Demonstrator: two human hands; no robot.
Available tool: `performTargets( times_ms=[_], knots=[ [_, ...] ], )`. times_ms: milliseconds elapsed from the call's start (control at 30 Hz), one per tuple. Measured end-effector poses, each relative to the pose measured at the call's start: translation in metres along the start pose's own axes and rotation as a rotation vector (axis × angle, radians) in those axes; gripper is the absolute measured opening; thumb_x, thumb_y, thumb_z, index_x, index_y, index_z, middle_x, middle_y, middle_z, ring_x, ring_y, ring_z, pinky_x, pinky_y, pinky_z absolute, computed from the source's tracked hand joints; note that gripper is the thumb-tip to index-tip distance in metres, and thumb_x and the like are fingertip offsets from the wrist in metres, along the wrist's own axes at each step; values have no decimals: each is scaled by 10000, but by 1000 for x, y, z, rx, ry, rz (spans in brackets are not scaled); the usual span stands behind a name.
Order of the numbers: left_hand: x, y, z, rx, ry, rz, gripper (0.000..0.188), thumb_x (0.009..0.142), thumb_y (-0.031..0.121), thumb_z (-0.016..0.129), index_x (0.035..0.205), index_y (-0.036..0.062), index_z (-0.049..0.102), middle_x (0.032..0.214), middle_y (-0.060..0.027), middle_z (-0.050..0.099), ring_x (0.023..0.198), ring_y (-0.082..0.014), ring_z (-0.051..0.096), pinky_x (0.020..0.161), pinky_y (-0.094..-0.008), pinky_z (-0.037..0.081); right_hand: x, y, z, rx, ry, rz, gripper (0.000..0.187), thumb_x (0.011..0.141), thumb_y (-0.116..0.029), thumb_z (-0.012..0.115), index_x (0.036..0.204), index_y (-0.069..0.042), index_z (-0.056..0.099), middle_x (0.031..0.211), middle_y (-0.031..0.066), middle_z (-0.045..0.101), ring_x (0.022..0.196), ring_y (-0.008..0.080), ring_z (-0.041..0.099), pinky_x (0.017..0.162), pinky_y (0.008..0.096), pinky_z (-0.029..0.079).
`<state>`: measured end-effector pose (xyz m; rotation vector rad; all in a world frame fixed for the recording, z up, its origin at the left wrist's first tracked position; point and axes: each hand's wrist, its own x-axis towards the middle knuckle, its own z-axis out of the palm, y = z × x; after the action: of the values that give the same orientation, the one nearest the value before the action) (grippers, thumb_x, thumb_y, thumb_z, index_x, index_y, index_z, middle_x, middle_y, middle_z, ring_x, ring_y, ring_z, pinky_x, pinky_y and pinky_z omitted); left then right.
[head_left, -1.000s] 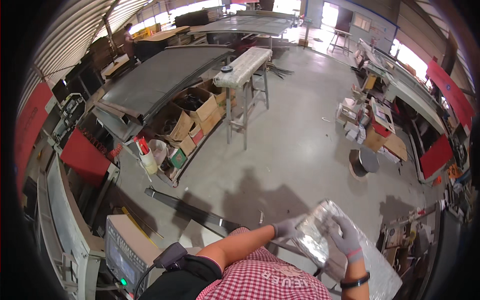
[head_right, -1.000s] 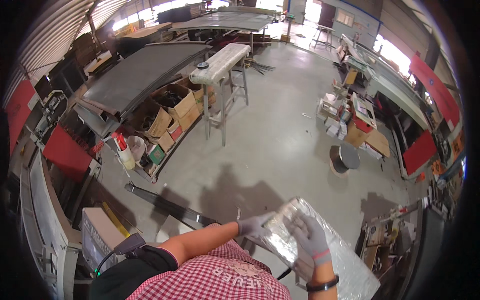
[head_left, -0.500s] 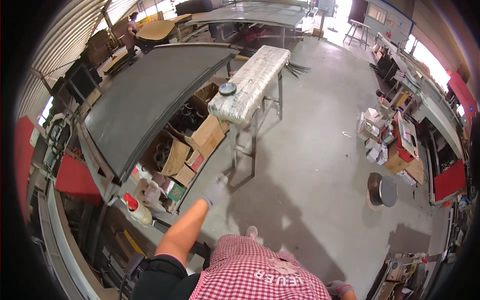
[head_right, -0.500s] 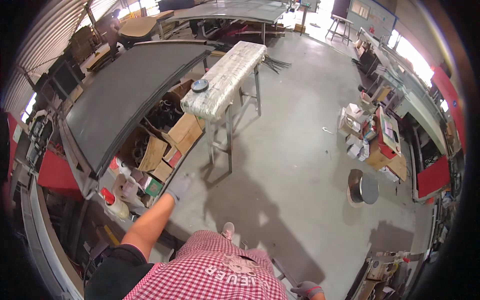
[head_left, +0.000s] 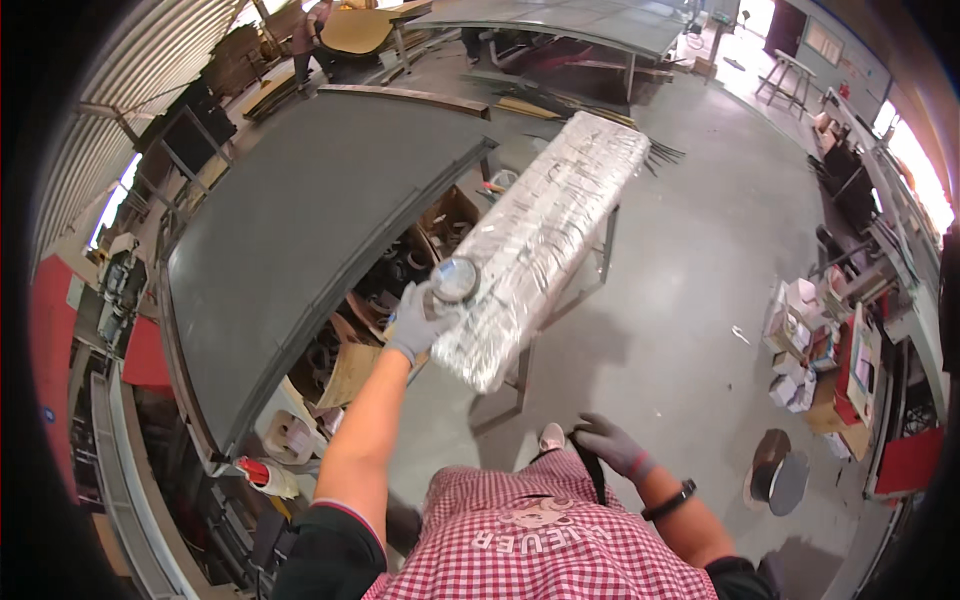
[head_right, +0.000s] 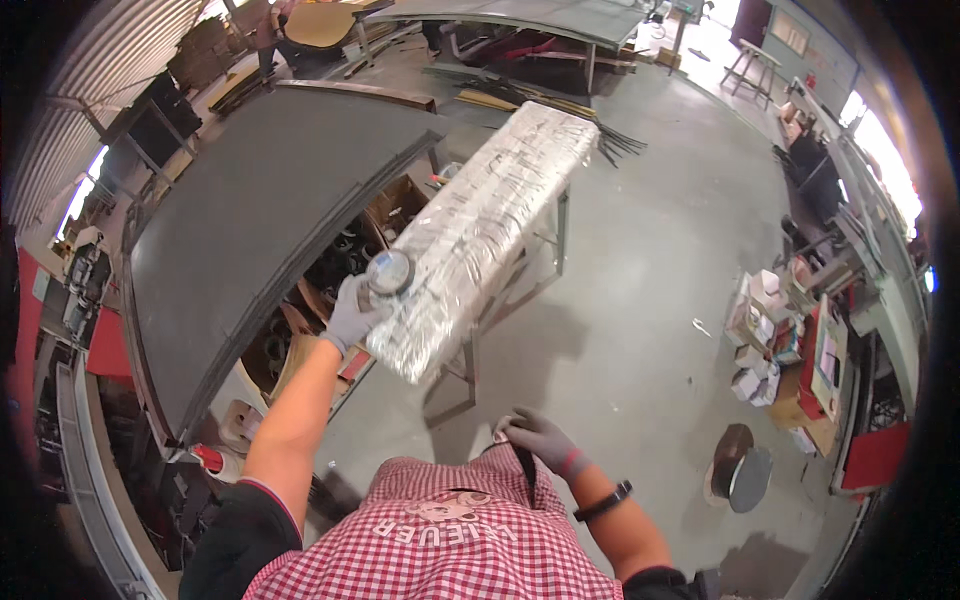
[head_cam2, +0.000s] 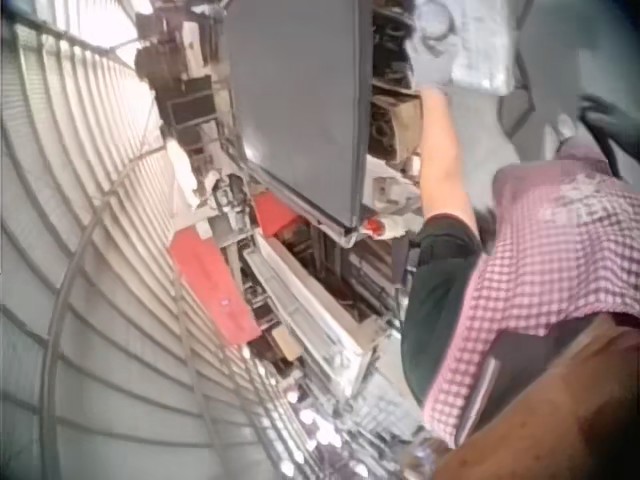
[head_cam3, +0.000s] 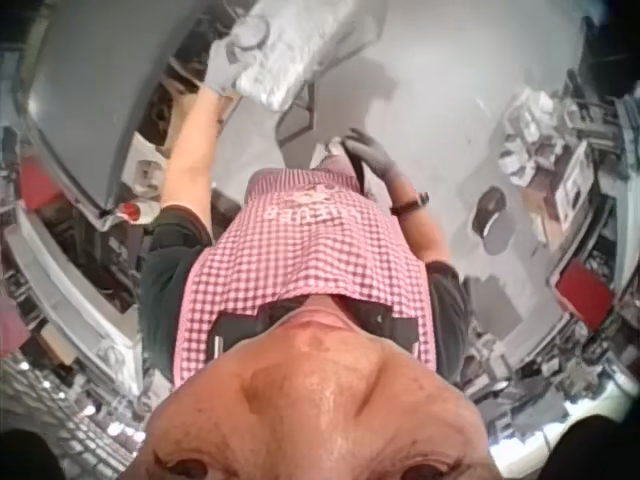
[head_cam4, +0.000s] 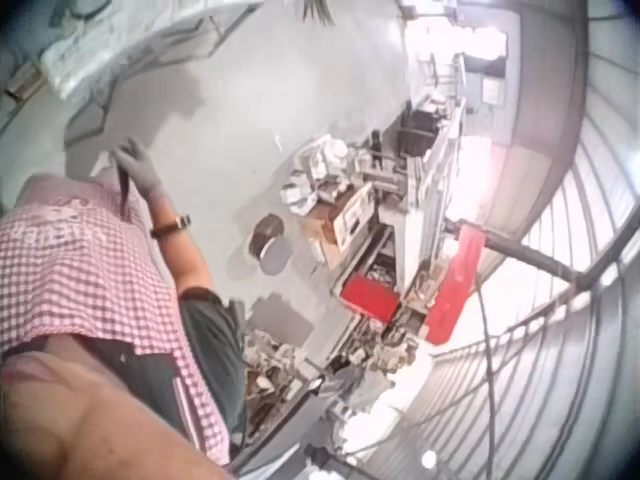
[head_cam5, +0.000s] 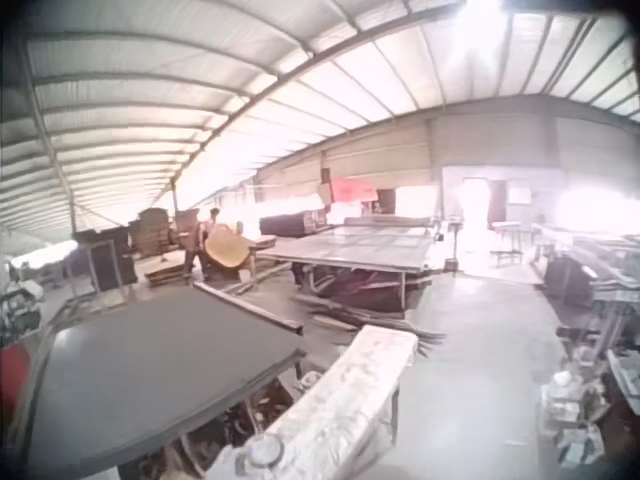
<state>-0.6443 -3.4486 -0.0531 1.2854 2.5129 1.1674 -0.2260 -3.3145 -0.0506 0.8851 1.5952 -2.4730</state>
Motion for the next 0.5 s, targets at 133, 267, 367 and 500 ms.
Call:
performTargets(
  times_ms=[133,267,367,500],
  knots=[
    [1,46,7,169,7,-33,643,680,287,783,1228,108,496,1238,-176,488,1175,-336,465,996,-426,379,123,-44,19,181,-117,89,667,910,-314,600,1416,18,319,1380,166,452,1249,267,467,1029,398,403],
    [7,54,22,359,-2,-29,596,716,327,743,1222,128,500,1229,-190,488,1154,-376,456,977,-467,369,202,-36,27,604,-331,109,644,902,-267,627,1404,7,333,1322,123,495,1199,255,501,992,422,430],
    [4,58,29,312,-91,-262,465,695,268,738,1113,168,558,1329,-220,431,1167,-431,446,985,-503,352,194,-37,29,681,-236,-26,694,850,-328,647,1398,-4,371,1391,130,464,1283,281,436,1109,421,301],
    [7,102,49,102,-115,-83,410,678,275,737,1039,139,598,1293,-219,468,1112,-441,486,948,-495,390,133,-52,-36,657,-165,47,712,856,-391,628,1404,-18,369,1406,139,452,1290,288,434,1105,440,315]
  ],
)
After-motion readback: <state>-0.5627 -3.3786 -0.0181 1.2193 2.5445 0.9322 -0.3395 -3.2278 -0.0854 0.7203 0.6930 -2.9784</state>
